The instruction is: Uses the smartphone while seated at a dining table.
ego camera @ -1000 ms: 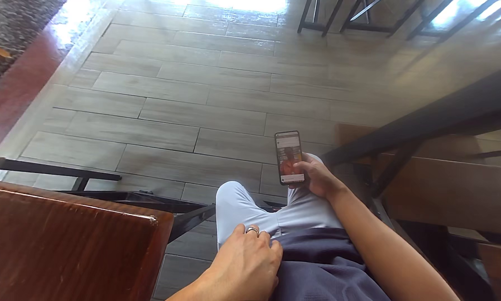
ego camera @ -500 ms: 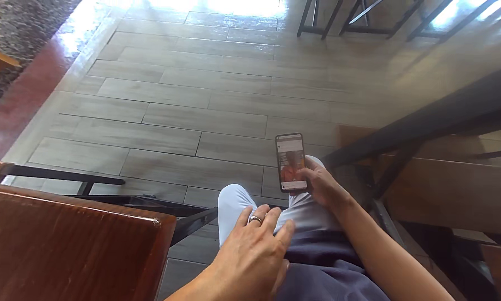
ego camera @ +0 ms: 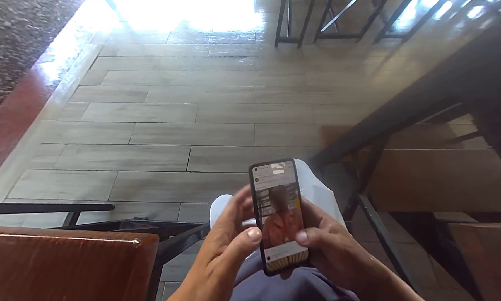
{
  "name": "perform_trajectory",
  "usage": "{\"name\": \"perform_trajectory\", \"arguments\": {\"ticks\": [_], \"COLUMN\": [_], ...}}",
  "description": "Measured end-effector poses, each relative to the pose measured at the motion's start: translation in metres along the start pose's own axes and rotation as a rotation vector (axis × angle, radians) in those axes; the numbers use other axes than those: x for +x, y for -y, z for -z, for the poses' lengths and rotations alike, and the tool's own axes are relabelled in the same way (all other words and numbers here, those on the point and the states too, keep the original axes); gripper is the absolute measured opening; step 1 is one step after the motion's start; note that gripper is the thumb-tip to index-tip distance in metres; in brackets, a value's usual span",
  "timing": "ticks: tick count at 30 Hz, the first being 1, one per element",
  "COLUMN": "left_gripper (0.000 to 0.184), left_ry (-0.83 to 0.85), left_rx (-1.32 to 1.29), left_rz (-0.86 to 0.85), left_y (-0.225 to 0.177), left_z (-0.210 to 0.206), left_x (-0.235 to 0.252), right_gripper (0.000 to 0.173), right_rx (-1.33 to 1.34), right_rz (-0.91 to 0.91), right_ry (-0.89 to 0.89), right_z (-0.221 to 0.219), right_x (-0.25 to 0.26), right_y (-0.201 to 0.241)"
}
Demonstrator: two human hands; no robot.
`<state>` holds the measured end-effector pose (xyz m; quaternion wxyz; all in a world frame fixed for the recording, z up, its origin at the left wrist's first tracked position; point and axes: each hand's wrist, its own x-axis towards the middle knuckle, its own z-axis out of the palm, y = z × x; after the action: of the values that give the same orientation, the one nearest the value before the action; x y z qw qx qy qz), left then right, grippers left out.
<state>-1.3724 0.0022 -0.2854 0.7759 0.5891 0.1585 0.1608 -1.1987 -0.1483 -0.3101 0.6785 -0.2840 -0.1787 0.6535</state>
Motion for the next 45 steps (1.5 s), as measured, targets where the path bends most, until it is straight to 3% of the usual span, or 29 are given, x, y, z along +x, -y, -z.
{"name": "perform_trajectory", "arguments": {"ticks": [4, 10, 19, 33, 38, 43, 45], "left_gripper": [0.060, 0.076, 0.063, 0.066, 0.066, 0.062, 0.060], "left_ry": [0.240, 0.377, 0.278, 0.286, 0.210, 0.106, 0.075], "left_rx": [-0.207, -0.207, -0.155, -0.209, -0.173, -0.135, -0.117], "left_rz": [0.045, 0.047, 0.018, 0.035, 0.040, 0.060, 0.074], "left_y": [-0.004, -0.006, -0.007, -0.007, -0.005, -0.005, -0.005], "left_z": [0.000, 0.000, -0.006, -0.007, -0.012, -0.016, -0.017], "left_x": [0.000, -0.002, -0.004, -0.006, -0.009, -0.011, -0.012], "right_gripper": [0.056, 0.062, 0.060, 0.061, 0.060, 0.064, 0.066], "right_rx": [-0.008, -0.043, -0.056, 0.002, -0.090, -0.073, -0.115], "right_rz": [0.059, 0.089, 0.088, 0.055, 0.059, 0.092, 0.073], "right_ry": [0.041, 0.038, 0.031, -0.078, -0.159, -0.058, -0.107], "right_z": [-0.013, -0.018, -0.028, -0.041, -0.050, -0.040, -0.046], "right_x": [-0.008, -0.023, -0.021, -0.029, -0.027, -0.022, -0.022], "right_y": [0.005, 0.008, 0.008, 0.006, 0.006, -0.007, -0.004]}}
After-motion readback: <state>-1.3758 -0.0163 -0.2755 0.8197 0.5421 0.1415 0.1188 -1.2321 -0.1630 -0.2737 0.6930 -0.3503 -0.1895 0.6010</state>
